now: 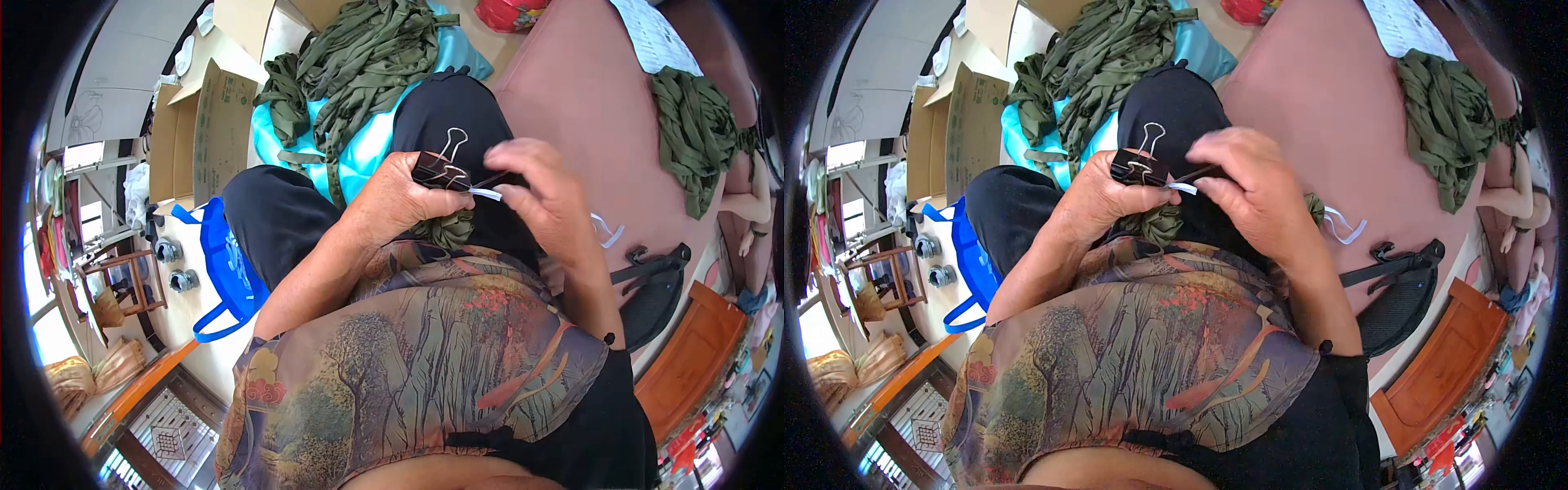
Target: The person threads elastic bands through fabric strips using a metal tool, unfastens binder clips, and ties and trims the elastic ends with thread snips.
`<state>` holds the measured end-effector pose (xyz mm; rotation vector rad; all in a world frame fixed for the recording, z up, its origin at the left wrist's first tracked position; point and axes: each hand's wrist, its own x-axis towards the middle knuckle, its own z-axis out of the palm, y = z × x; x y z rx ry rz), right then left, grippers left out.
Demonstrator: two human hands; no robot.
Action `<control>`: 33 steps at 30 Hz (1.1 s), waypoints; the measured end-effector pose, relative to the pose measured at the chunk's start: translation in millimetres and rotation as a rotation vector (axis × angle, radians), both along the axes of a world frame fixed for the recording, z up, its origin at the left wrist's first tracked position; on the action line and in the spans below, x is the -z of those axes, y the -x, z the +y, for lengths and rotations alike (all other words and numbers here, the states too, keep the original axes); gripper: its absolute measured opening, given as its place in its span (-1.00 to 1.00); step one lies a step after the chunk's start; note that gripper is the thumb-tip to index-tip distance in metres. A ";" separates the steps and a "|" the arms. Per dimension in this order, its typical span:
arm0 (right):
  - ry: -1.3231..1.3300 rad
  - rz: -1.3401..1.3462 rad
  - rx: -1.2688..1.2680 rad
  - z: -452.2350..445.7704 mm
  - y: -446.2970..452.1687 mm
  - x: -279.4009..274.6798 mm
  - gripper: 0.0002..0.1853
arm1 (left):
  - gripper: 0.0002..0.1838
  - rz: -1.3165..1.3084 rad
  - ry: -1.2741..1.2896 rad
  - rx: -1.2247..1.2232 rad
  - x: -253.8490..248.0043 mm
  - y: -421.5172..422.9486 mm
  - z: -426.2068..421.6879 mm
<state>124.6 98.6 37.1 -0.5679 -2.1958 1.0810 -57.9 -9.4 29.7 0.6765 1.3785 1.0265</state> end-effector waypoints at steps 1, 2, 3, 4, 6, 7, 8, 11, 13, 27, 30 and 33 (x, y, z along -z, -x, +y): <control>0.014 -0.072 -0.067 1.7 1.3 -0.1 -0.90 | -0.86 -0.004 -0.004 0.006 -2.5 0.7 0.5; 0.028 -0.144 -0.136 4.0 3.1 -0.5 -0.91 | -0.85 -0.008 -0.007 0.010 -6.4 1.8 1.4; 0.043 -0.217 -0.207 5.2 4.8 -1.2 -0.92 | -0.84 -0.013 -0.008 0.012 -8.2 2.5 1.1; 0.063 -0.203 -0.206 4.5 7.6 -3.0 -0.96 | -0.83 -0.091 -0.021 -0.012 -7.5 3.0 0.1; 0.342 -0.152 -0.163 -1.7 9.7 -1.6 -0.97 | -0.79 -0.246 -0.050 -0.057 -5.9 4.2 -0.1; 0.479 -0.127 -0.140 -4.4 10.0 -0.6 -0.97 | -0.80 -0.281 -0.066 -0.058 -5.0 4.6 -0.4; 0.534 -0.117 -0.139 -5.5 9.3 1.3 -0.97 | -0.82 -0.316 -0.082 -0.060 -3.9 5.0 -1.2; 0.711 -0.098 -0.112 -6.6 5.7 4.9 -0.93 | -0.77 -0.469 -0.047 -0.157 0.6 6.7 -4.2; 0.845 -0.106 -0.069 -7.7 3.7 4.6 -0.92 | -0.73 -0.642 0.105 -0.295 2.8 1.5 -5.2; 0.875 -0.111 -0.026 -11.8 7.5 6.7 -0.92 | -0.75 -0.535 0.093 -0.321 3.0 -6.2 -3.0; 0.873 -0.100 -0.038 -11.0 7.2 4.3 -0.91 | -0.81 -0.359 0.050 -0.342 -5.5 -10.7 -1.6; 0.856 -0.111 -0.038 -12.0 6.6 5.7 -0.93 | -0.87 -0.112 -0.001 -0.211 -3.7 -9.5 -3.1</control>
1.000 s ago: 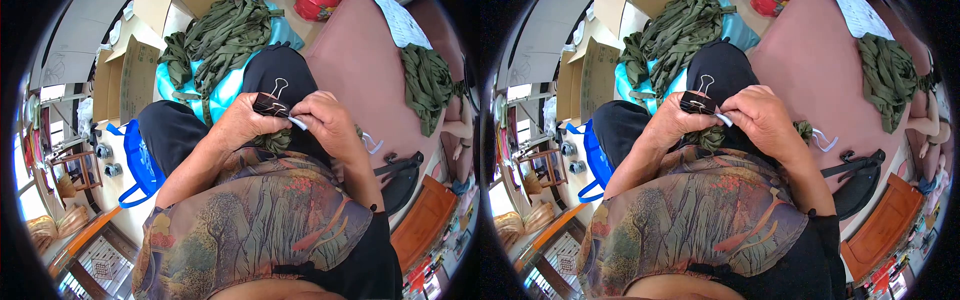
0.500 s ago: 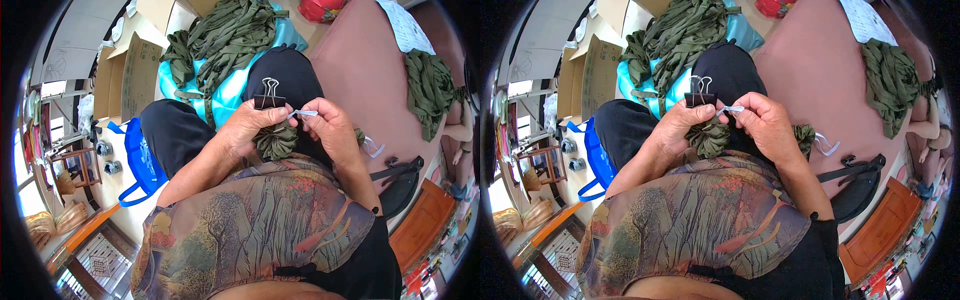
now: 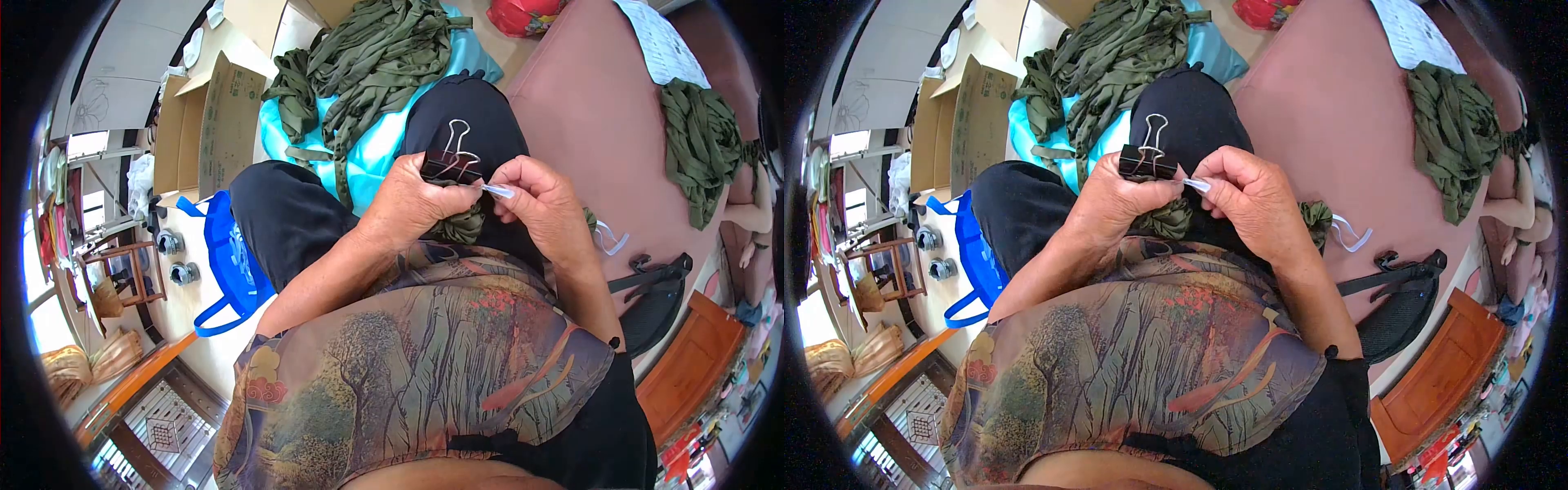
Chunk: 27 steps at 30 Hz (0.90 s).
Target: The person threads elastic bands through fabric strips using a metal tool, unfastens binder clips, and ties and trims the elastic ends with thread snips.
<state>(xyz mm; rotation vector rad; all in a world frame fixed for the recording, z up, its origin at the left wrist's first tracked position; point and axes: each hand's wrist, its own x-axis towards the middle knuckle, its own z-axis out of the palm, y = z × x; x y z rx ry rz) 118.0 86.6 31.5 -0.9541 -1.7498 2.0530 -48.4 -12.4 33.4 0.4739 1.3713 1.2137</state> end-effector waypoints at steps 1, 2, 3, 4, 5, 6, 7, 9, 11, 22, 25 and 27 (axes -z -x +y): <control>-0.011 -0.007 0.000 -0.3 -0.5 0.7 -0.93 | -0.88 0.041 -0.014 0.021 0.3 0.2 -0.2; -0.015 -0.019 -0.014 0.4 -0.7 0.7 -0.94 | -0.89 0.081 -0.029 0.041 0.7 0.4 0.0; -0.019 -0.031 -0.027 1.6 -0.3 0.2 -0.94 | -0.90 0.122 -0.044 0.062 0.9 0.7 0.2; -0.022 -0.042 -0.041 2.6 -0.1 -0.4 -0.95 | -0.91 0.119 -0.058 0.070 3.2 1.1 -0.6; 0.000 -0.035 -0.059 3.5 -0.1 -1.9 -0.95 | -0.91 0.118 -0.072 0.078 7.3 1.6 -1.9; 0.021 -0.027 -0.077 4.7 -0.2 -3.8 -0.95 | -0.92 0.116 -0.086 0.086 9.4 2.3 -2.6; 0.042 -0.019 -0.096 5.7 -0.5 -4.5 -0.95 | -0.93 0.123 -0.083 0.094 9.1 3.3 -2.5; 0.110 -0.006 -0.104 7.5 -1.9 0.2 -0.95 | -0.94 0.137 -0.075 0.109 7.7 5.2 -2.1; 0.151 0.003 -0.116 9.4 -1.8 3.6 -0.95 | -0.95 0.109 -0.093 0.093 8.4 4.8 -0.9; 0.159 0.209 -0.202 15.7 -11.6 -17.5 -0.93 | -0.96 0.249 -0.066 -0.089 7.5 8.5 5.1; -0.187 0.185 -0.140 25.8 -23.3 -46.4 -0.94 | -0.90 0.162 -0.022 -0.165 12.6 20.8 3.7; -0.588 -0.191 -0.005 54.4 -28.7 -20.5 -0.96 | -0.90 0.099 -0.022 -0.108 10.9 17.0 1.0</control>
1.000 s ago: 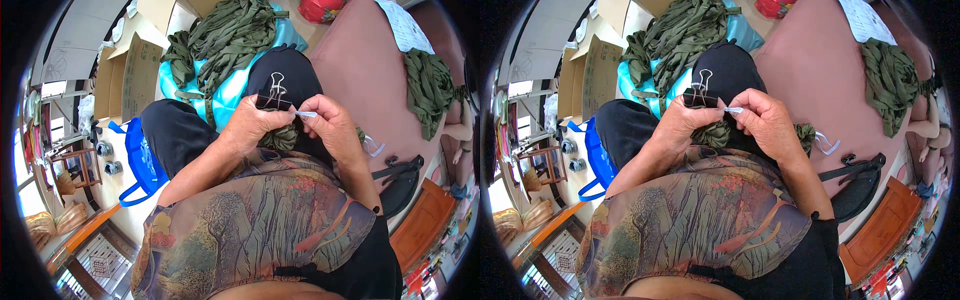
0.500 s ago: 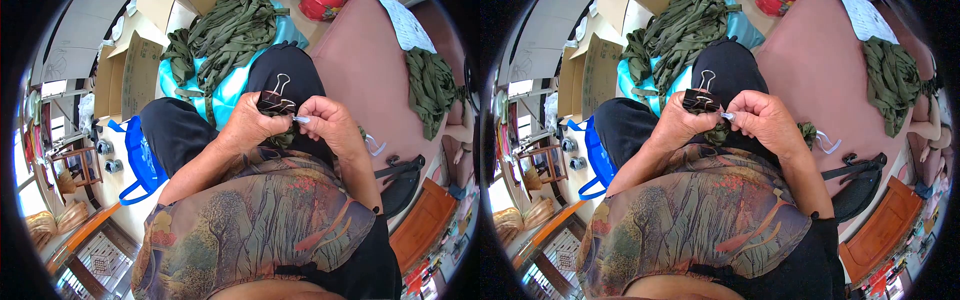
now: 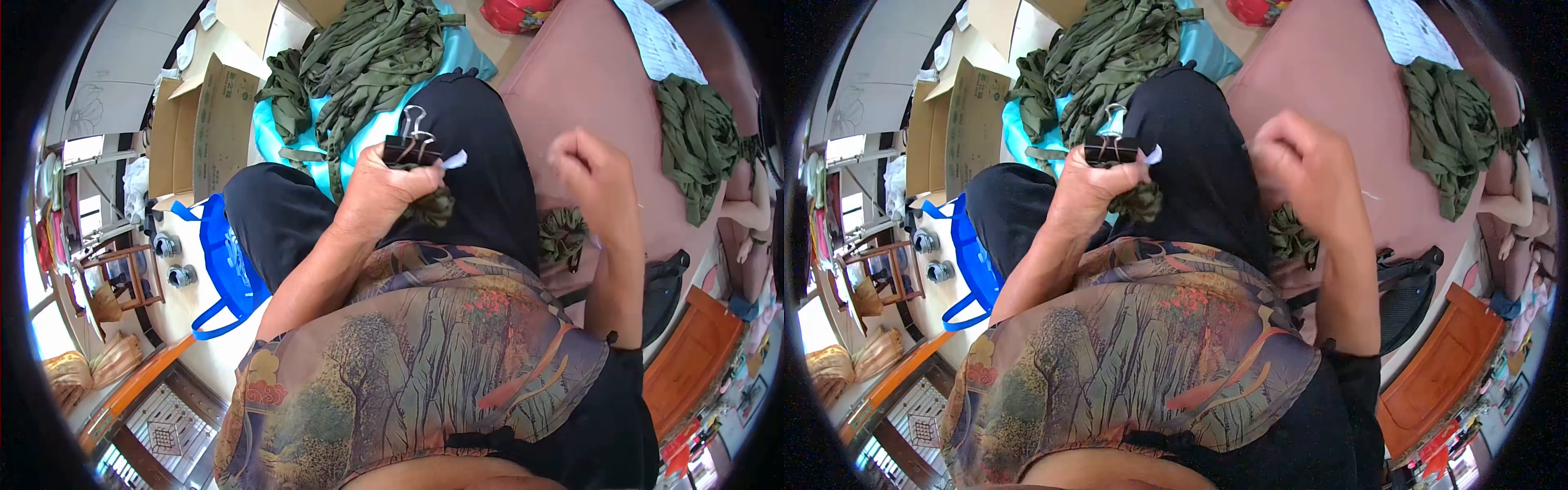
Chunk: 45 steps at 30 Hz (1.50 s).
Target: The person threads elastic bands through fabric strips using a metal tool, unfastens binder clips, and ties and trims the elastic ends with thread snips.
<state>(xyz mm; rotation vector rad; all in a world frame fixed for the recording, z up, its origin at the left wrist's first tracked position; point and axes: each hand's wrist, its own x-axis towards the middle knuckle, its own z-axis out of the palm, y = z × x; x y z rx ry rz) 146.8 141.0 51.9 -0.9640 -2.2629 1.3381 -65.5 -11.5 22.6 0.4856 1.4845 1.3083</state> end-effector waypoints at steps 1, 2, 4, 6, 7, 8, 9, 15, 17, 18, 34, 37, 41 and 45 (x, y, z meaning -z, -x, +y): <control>-0.213 -0.161 0.093 17.1 -3.7 18.6 -0.96 | -0.90 -0.029 -0.006 0.021 -1.7 -0.9 -1.8; -0.370 -0.284 0.107 30.0 -14.2 43.4 -0.94 | -0.91 -0.030 -0.009 0.034 -3.4 -4.2 -1.7; -0.589 -0.461 0.088 41.0 -25.3 72.6 -0.89 | -0.93 -0.043 -0.009 0.077 -4.9 -4.9 -2.5; -0.709 -0.575 0.029 37.4 -25.8 77.8 -0.83 | -0.94 -0.010 -0.004 0.126 -3.3 -6.7 -5.0; -0.740 -0.492 0.032 34.0 -23.4 75.3 -0.74 | -0.95 0.008 -0.003 0.156 0.4 -8.1 -6.0; -0.769 -0.409 0.037 29.0 -19.9 71.8 -0.65 | -0.95 0.028 -0.003 0.188 2.4 -9.3 -5.8; -0.795 -0.326 0.044 21.0 -13.3 63.2 -0.56 | -0.95 0.055 -0.012 0.210 1.7 -11.4 -4.9; 0.111 0.131 -0.425 -20.4 34.4 -1.0 0.03 | -0.89 0.296 -0.036 0.394 -4.9 -20.5 -1.6; 0.128 0.101 -0.385 -25.2 43.7 -3.7 -0.16 | -0.86 0.367 -0.078 0.440 -1.9 -21.3 -2.6; 0.156 0.039 -0.388 -25.1 46.0 -6.6 -0.22 | -0.85 0.369 -0.057 0.459 -3.5 -19.9 -3.0; 0.505 0.209 0.226 9.6 -20.5 12.0 -0.69 | -0.95 0.079 0.136 0.372 7.5 0.3 -24.9; 0.194 0.058 0.214 17.7 -23.8 22.8 -0.65 | -0.94 0.035 0.056 0.356 9.2 -3.5 -25.3; -0.475 -0.320 0.172 21.0 -14.1 43.9 -0.60 | -0.89 0.034 0.050 0.373 12.6 -5.7 -23.5; -0.835 -0.300 0.079 8.1 3.2 34.2 -0.60 | -0.89 0.031 0.065 0.367 9.6 -6.2 -21.7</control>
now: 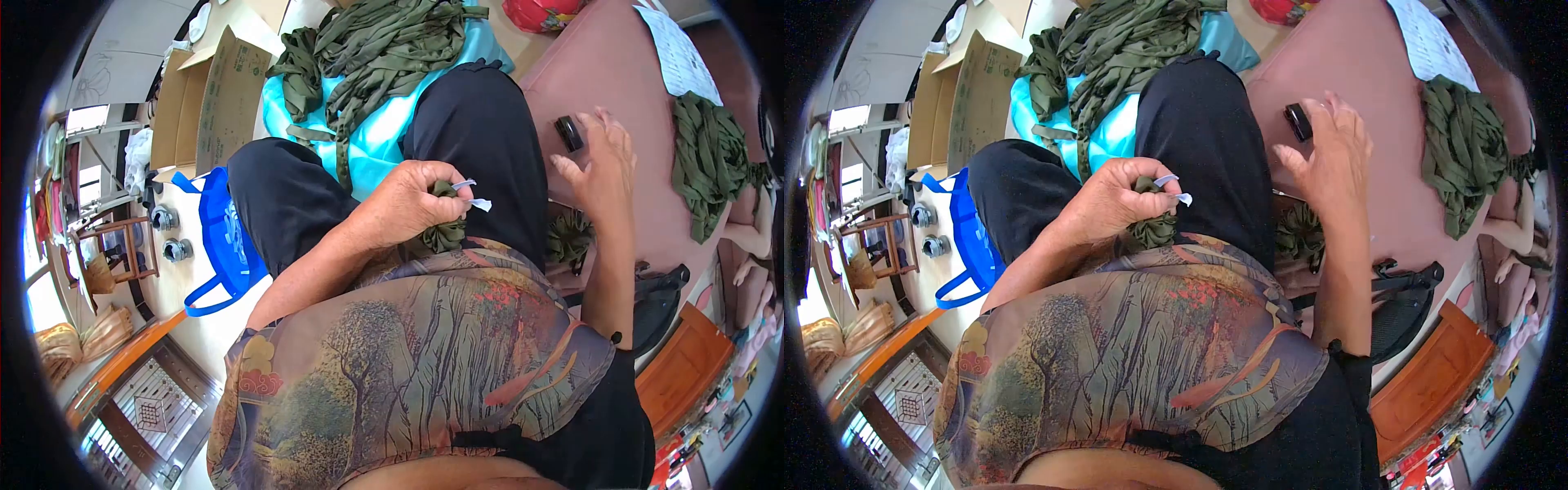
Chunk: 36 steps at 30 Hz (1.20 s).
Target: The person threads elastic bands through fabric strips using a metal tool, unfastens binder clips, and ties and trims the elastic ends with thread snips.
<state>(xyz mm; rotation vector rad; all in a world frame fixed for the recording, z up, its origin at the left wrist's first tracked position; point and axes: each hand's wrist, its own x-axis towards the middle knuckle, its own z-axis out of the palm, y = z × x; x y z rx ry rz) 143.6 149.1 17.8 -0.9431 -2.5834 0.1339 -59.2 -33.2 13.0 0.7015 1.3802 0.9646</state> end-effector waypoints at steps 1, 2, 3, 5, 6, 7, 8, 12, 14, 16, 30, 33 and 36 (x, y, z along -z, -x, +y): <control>0.031 0.050 -0.057 -7.5 5.2 -6.8 -0.61 | -0.89 0.008 -0.021 -0.011 1.0 -0.3 0.4; 0.207 0.153 -0.145 -15.8 9.3 -16.2 -0.62 | -0.89 0.017 -0.041 -0.023 3.0 -0.5 0.7; 0.383 0.255 -0.228 -25.6 12.7 -22.6 -0.63 | -0.89 0.024 -0.063 -0.029 4.6 -0.7 1.1; 0.841 0.399 -0.284 -50.7 21.5 -20.0 -0.65 | -0.89 -0.055 -0.065 -0.087 3.8 -1.6 3.4; 1.077 0.468 -0.311 -58.5 23.7 -14.5 -0.66 | -0.89 -0.097 -0.060 -0.118 3.7 -2.6 3.2; 1.096 0.504 -0.302 -60.4 25.9 -7.9 -0.67 | -0.89 -0.102 -0.085 -0.135 4.1 -3.6 3.2; 1.115 0.541 -0.292 -61.4 28.3 -1.5 -0.68 | -0.89 -0.107 -0.109 -0.151 4.6 -5.5 4.0; 1.136 0.607 -0.240 -67.3 34.5 -3.0 -0.73 | -0.89 -0.093 -0.167 -0.141 6.3 -11.0 5.4; 1.115 0.571 -0.222 -71.3 38.4 -8.0 -0.77 | -0.88 -0.004 -0.151 -0.088 4.5 -12.9 5.5; 1.040 0.534 -0.252 -72.4 39.9 -8.2 -0.81 | -0.86 0.063 -0.146 -0.033 1.1 -13.3 5.3; 1.276 0.993 0.054 -46.9 25.8 -9.3 -0.95 | -0.84 -0.055 -0.164 0.046 15.5 -3.1 -7.7; 1.152 0.669 -0.148 -66.4 37.0 -1.5 -0.93 | -0.75 0.343 -0.357 0.086 14.0 -1.9 -3.7; 0.901 0.562 -0.250 -63.1 44.1 -11.5 -0.93 | -0.67 0.698 -0.575 -0.017 -0.9 -5.9 8.8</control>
